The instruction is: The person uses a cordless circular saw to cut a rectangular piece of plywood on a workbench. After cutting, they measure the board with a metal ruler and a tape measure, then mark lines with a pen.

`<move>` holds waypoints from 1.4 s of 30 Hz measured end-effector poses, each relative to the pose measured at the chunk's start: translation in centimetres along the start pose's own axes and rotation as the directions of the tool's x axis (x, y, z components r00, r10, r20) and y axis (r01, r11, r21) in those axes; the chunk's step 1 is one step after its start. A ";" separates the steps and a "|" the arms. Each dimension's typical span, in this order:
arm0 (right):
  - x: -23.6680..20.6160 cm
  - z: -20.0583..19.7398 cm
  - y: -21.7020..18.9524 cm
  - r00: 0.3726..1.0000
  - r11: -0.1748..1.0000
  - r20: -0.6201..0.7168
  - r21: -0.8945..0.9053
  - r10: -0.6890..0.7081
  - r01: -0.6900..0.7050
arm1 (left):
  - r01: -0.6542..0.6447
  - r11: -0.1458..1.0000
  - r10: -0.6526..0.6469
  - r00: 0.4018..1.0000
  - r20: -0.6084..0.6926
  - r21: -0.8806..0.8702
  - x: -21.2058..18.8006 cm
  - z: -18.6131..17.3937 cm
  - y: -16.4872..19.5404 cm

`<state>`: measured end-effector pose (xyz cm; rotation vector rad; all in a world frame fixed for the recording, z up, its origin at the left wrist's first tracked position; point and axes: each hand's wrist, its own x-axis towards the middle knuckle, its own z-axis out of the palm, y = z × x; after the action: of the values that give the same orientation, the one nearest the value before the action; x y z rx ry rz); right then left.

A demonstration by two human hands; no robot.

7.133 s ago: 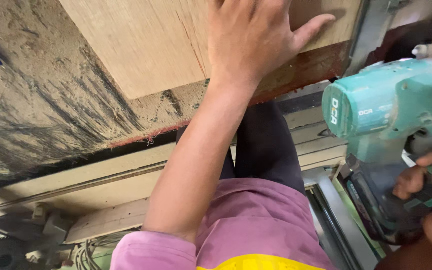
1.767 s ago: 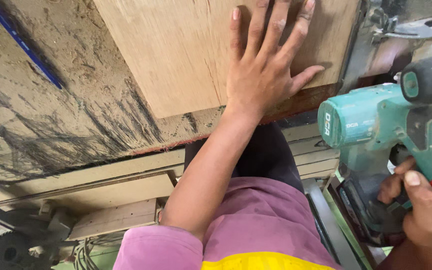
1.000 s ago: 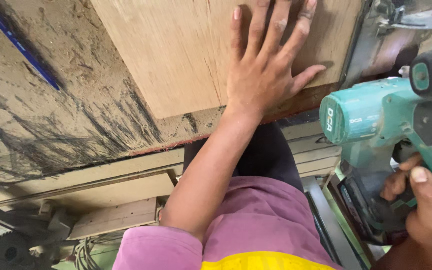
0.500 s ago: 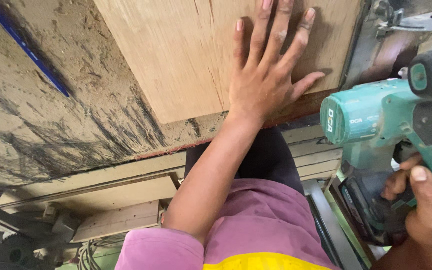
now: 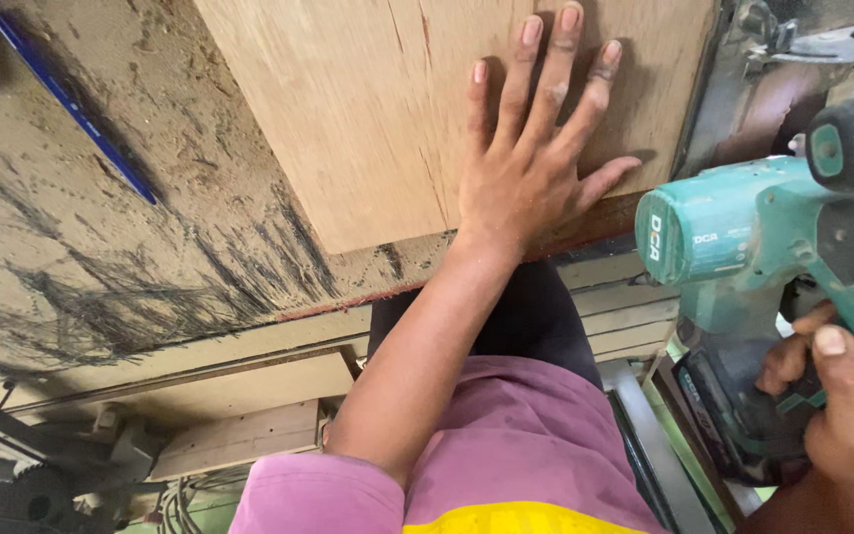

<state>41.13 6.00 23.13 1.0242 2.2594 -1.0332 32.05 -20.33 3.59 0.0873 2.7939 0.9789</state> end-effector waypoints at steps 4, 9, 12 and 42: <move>-0.1 0.3 -1.1 0.999 0.993 -0.026 -0.111 -0.043 0.040 | -0.010 1.000 0.010 1.000 -0.015 0.000 -0.1 0.1 -0.1; -0.3 1.3 -2.9 0.980 0.977 0.006 -0.086 -0.197 0.196 | -0.021 1.000 0.021 0.999 -0.041 0.023 0.0 0.2 -0.1; -0.4 1.7 -4.0 0.978 0.977 0.009 -0.038 -0.208 0.208 | -0.033 0.998 0.036 0.997 -0.066 0.047 0.0 0.1 0.0; 0.2 3.7 -10.0 0.962 0.962 -0.012 -0.020 -0.272 0.272 | -0.023 1.000 0.020 0.990 -0.137 -0.016 0.2 -0.3 0.2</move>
<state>33.61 -1.22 25.22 0.7280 2.4655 -1.1139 31.78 -20.31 3.94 0.0500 2.9131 1.0514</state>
